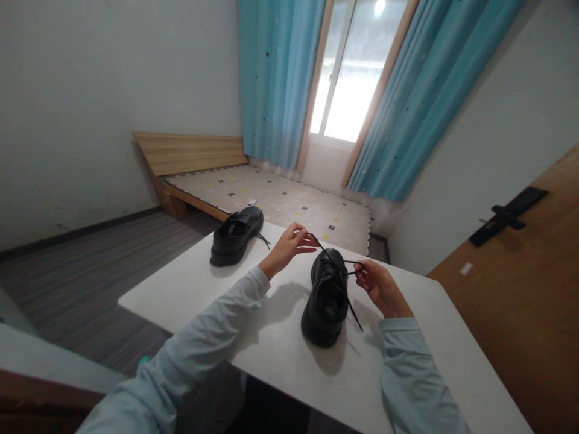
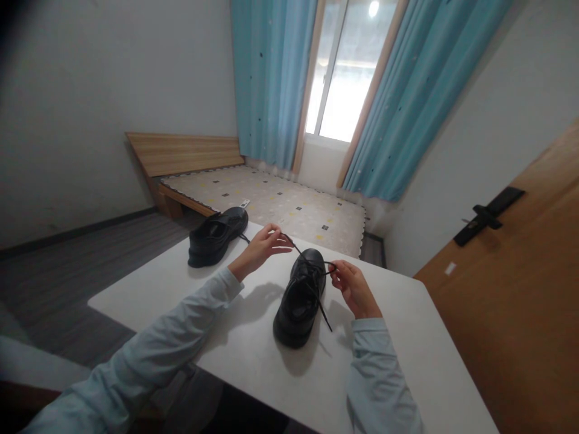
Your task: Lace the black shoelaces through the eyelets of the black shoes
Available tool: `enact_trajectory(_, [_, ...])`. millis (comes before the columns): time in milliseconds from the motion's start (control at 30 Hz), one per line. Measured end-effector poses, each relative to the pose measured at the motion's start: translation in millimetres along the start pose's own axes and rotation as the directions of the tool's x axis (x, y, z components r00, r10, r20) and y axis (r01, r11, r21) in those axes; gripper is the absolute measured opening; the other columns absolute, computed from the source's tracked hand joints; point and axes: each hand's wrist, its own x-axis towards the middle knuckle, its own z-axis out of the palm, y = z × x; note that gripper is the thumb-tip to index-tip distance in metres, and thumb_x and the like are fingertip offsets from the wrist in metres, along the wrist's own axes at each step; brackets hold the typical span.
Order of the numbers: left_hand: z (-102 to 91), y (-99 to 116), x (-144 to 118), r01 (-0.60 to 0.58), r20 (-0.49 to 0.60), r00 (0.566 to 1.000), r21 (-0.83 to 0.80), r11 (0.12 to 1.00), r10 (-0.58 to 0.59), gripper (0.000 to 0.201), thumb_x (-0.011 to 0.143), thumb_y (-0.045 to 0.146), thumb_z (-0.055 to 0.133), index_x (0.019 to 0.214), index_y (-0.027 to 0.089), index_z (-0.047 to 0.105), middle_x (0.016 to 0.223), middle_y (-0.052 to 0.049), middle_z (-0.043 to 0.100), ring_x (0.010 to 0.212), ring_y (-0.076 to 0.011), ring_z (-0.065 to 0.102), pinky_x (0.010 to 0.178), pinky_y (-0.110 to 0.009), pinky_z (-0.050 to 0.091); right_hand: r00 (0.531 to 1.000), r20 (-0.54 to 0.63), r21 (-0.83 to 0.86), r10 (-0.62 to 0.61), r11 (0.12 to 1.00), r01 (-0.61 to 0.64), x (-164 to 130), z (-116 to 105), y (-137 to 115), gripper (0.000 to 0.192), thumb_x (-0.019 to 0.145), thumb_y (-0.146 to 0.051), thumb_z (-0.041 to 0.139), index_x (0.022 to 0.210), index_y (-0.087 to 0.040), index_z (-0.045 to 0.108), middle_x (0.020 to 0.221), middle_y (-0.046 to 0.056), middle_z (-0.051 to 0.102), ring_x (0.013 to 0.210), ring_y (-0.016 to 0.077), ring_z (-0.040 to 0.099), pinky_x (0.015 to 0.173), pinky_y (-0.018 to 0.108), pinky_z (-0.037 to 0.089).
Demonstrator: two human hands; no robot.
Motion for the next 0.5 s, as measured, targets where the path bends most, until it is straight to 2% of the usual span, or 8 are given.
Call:
enact_trajectory(200, [-2.0, 3.4, 0.3, -0.021, -0.122, 0.992, -0.104, 0.994, 0.008, 0.019, 0.088, 0.031, 0.051, 0.083, 0.017, 0.04, 0.078, -0.001, 0.061, 0.079, -0.0177, 0.068, 0.082, -0.043, 0.052, 0.992, 0.095, -0.051, 0.079, 0.996, -0.074, 1.5, -11.2, 3.5, 0.021, 0.063, -0.032, 0.074, 0.074, -0.017, 0.065, 0.071, -0.001, 0.055, 0.053, 0.0068, 0.042, 0.043, 0.019, 0.027])
enact_trajectory(367, [-2.7, 7.5, 0.4, -0.025, -0.143, 0.99, -0.217, 0.976, -0.006, 0.015, 0.089, 0.026, 0.049, 0.082, 0.017, 0.04, 0.078, -0.001, 0.06, 0.083, -0.0201, 0.069, 0.084, -0.044, 0.052, 0.975, 0.135, -0.098, 0.179, 0.981, -0.167, 2.8, -20.6, 6.9, 0.022, 0.064, -0.032, 0.075, 0.073, -0.015, 0.063, 0.064, -0.003, 0.05, 0.052, 0.0057, 0.04, 0.043, 0.018, 0.025])
enact_trajectory(500, [-6.4, 11.2, 1.6, -0.064, -0.172, 0.985, -0.278, 0.958, 0.016, 0.015, 0.089, 0.026, 0.05, 0.081, 0.017, 0.041, 0.077, -0.001, 0.06, 0.076, -0.0153, 0.066, 0.08, -0.041, 0.054, 0.969, 0.135, -0.154, 0.206, 0.971, -0.185, 2.3, -20.1, 7.8, 0.025, 0.063, -0.034, 0.076, 0.071, -0.015, 0.062, 0.057, -0.005, 0.045, 0.05, 0.0055, 0.038, 0.042, 0.018, 0.023])
